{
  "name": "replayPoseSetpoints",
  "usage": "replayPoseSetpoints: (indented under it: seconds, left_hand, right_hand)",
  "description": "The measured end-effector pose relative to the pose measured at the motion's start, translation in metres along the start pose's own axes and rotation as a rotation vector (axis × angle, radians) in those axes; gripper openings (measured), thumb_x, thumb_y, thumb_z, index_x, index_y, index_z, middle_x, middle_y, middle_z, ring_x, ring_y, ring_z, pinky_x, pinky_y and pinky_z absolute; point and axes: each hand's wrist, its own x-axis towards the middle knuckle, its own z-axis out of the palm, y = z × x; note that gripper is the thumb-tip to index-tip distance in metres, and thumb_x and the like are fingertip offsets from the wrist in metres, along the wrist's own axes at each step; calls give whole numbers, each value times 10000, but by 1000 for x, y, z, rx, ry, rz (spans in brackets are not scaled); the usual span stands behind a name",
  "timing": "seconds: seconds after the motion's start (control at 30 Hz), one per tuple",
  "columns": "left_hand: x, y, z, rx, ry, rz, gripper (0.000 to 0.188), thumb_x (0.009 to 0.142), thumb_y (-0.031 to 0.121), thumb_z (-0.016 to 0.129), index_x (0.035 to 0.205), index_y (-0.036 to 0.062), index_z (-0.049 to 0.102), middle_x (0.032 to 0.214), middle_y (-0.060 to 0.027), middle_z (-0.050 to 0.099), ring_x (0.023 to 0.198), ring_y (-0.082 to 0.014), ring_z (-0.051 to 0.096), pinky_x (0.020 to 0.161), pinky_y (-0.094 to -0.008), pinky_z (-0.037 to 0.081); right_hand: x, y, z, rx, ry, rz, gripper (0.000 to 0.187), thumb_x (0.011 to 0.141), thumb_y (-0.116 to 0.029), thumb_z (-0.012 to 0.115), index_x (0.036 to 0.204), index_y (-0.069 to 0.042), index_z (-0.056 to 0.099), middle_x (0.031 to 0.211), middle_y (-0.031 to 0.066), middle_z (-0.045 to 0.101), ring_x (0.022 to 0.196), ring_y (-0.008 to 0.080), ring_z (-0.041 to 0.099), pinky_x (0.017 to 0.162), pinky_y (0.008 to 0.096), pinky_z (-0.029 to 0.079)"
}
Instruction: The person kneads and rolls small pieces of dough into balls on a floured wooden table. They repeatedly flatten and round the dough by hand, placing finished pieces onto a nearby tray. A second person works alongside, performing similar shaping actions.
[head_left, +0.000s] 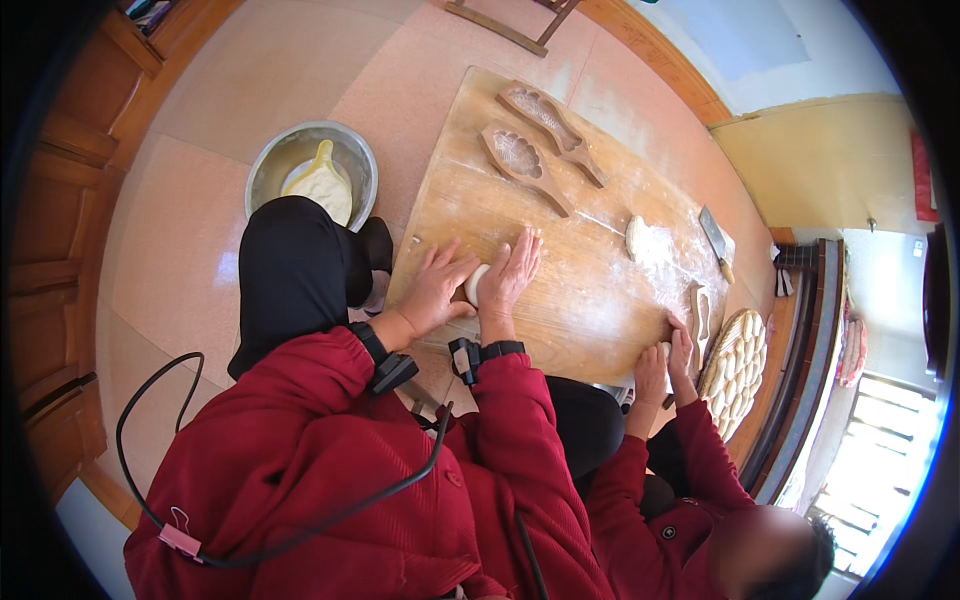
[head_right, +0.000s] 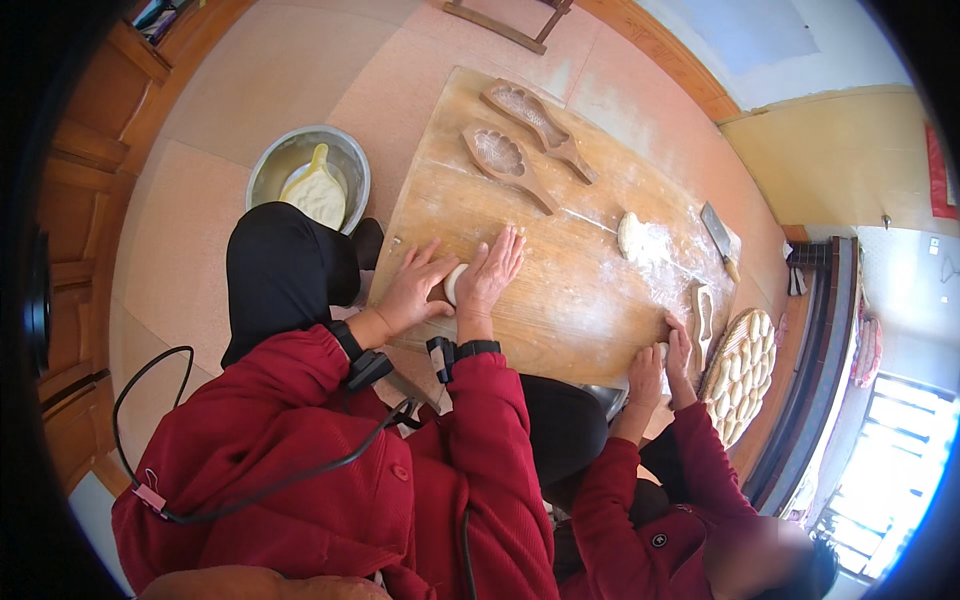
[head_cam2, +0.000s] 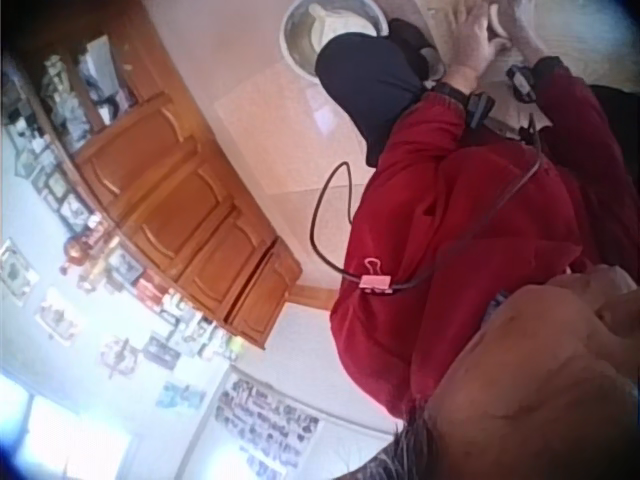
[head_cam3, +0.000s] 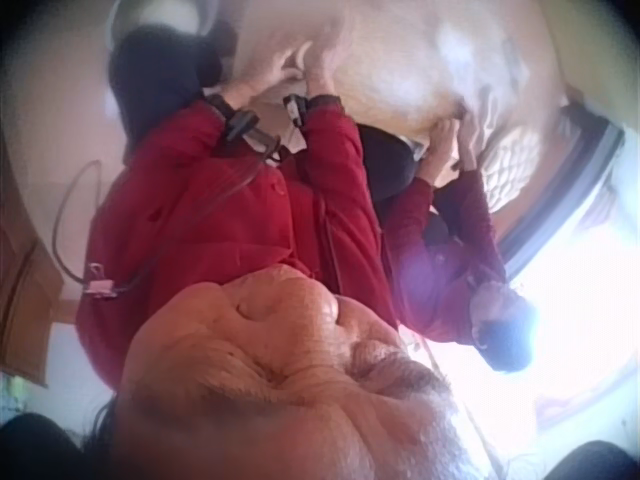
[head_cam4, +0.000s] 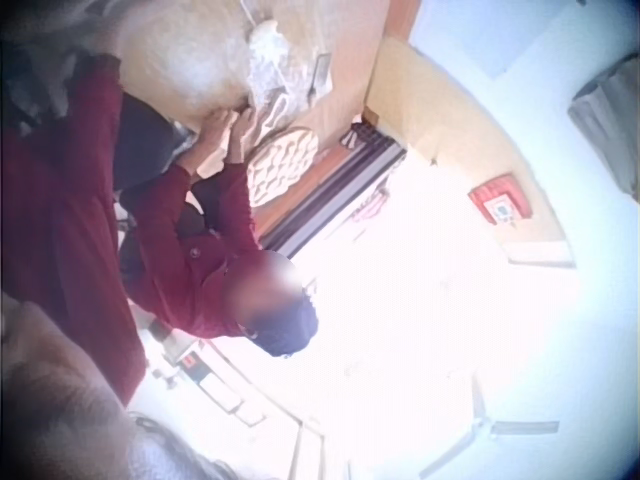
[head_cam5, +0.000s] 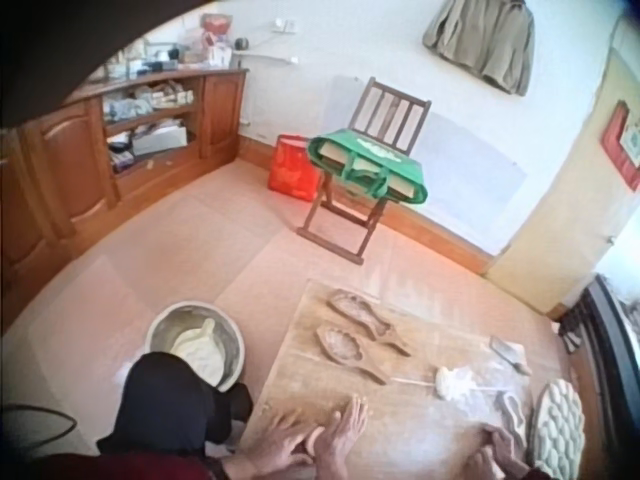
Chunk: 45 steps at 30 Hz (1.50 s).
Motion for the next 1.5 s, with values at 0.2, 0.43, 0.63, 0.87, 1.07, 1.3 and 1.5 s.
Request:
replayPoseSetpoints:
  seconds: [0.2,0.43,0.63,0.87,1.07,1.3,1.5]
  left_hand:
    - [-1,4,3,-8,-69,71,768,707,294,788,1391,98,502,1386,-100,551,1424,-384,322,1152,-572,194]
    - [3,2,7,-60,68,0,755,720,311,779,1397,124,504,1407,-99,538,1429,-396,308,1146,-590,188]
    - [4,5,4,25,-13,1,712,740,327,760,1380,117,528,1450,-91,500,1431,-400,303,1153,-575,195]
    - [0,4,8,37,69,22,721,753,361,739,1370,64,513,1445,-115,493,1424,-370,320,1161,-559,193]
    - [3,9,7,79,-101,30,840,741,415,747,1434,62,430,1486,-154,435,1434,-402,286,1163,-563,185]
    - [3,5,8,-26,-115,83,747,781,276,727,1434,67,429,1458,-141,469,1436,-396,285,1165,-563,180]
    - [7,5,4,-44,-55,68,708,771,214,721,1413,66,464,1427,-143,502,1432,-390,294,1158,-567,193]
  right_hand:
    - [-28,-1,-13,344,-162,86,484,1017,-221,370,1444,3,411,1481,173,448,1442,370,283,1178,498,158]
    - [3,1,-7,4,-96,-1,500,1001,-219,403,1450,2,401,1480,185,440,1444,388,269,1183,499,131]
    - [-13,4,-15,425,-170,86,476,1004,-213,404,1425,8,435,1465,211,444,1434,397,282,1176,512,153]
    - [-13,13,-2,44,-65,-21,483,1007,-227,405,1429,5,432,1475,200,439,1425,384,309,1172,502,169]
    - [-12,0,-18,519,-167,147,491,1044,-269,324,1445,1,410,1494,199,415,1433,367,303,1174,485,174]
    - [-21,5,-18,18,-114,-31,485,1024,-249,375,1433,7,424,1507,190,404,1452,375,265,1179,506,144]
    - [5,5,-5,35,-104,63,485,1017,-235,391,1433,12,423,1499,200,411,1450,381,266,1176,508,139]
